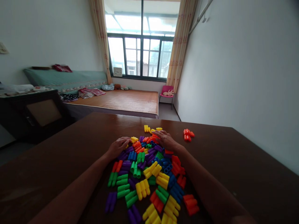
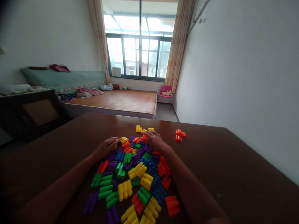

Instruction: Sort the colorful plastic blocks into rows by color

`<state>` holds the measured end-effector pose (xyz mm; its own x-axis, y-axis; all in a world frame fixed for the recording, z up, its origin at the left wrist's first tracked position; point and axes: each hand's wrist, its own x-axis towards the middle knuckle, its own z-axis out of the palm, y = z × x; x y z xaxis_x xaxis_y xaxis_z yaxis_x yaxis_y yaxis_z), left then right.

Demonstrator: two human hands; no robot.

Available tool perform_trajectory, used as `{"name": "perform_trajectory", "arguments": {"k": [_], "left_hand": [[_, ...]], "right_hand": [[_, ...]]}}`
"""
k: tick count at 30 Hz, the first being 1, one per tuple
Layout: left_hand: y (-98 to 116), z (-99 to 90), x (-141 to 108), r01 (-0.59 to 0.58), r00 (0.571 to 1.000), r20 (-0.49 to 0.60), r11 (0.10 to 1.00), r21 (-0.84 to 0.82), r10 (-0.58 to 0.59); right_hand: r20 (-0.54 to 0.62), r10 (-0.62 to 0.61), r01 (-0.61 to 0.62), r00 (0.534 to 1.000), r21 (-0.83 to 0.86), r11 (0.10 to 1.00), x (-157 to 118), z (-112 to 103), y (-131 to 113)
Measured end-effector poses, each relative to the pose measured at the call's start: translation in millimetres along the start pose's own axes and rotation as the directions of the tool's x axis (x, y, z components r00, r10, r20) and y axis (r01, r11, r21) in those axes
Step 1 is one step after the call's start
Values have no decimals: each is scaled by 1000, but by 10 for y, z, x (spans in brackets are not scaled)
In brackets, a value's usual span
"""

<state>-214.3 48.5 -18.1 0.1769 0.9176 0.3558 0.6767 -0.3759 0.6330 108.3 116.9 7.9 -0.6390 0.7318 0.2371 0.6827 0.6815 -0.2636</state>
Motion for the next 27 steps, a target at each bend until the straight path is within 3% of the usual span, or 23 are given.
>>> {"name": "perform_trajectory", "arguments": {"k": [3, 8, 11, 14, 17, 19, 21, 23, 27], "left_hand": [[10, 1, 4, -2, 1000, -12, 1000, -1, 2], [1, 9, 9, 0, 1000, -8, 1000, 1, 0], [-22, 14, 9, 1, 1000, 0, 1000, -3, -1], [-30, 14, 8, 10, 1000, -7, 1000, -8, -10], [-17, 11, 10, 6, 1000, -11, 1000, -10, -6], [-4, 7, 11, 6, 1000, -8, 1000, -8, -7], [4, 3, 12, 5, 1000, -2, 1000, -13, -5], [3, 1, 11, 0, 1000, 3, 1000, -16, 0], [-33, 1, 11, 7, 1000, 5, 1000, 2, -7]], "right_hand": [[35, -17, 17, 999, -7, 1000, 9, 27, -5], [-97, 14, -2, 995, 123, 992, -64, 33, 95], [-178, 119, -55, 977, 328, 943, -128, -36, 254], [-133, 220, -137, 966, 455, 880, -240, -235, 514], [48, 248, -246, 968, 412, 877, -388, -460, 767], [189, 275, -325, 943, 341, 882, -470, -552, 870], [260, 293, -360, 920, 272, 892, -517, -584, 914], [248, 292, -349, 923, 227, 909, -527, -580, 924], [48, 306, -309, 951, 84, 947, -499, -569, 925]]}}
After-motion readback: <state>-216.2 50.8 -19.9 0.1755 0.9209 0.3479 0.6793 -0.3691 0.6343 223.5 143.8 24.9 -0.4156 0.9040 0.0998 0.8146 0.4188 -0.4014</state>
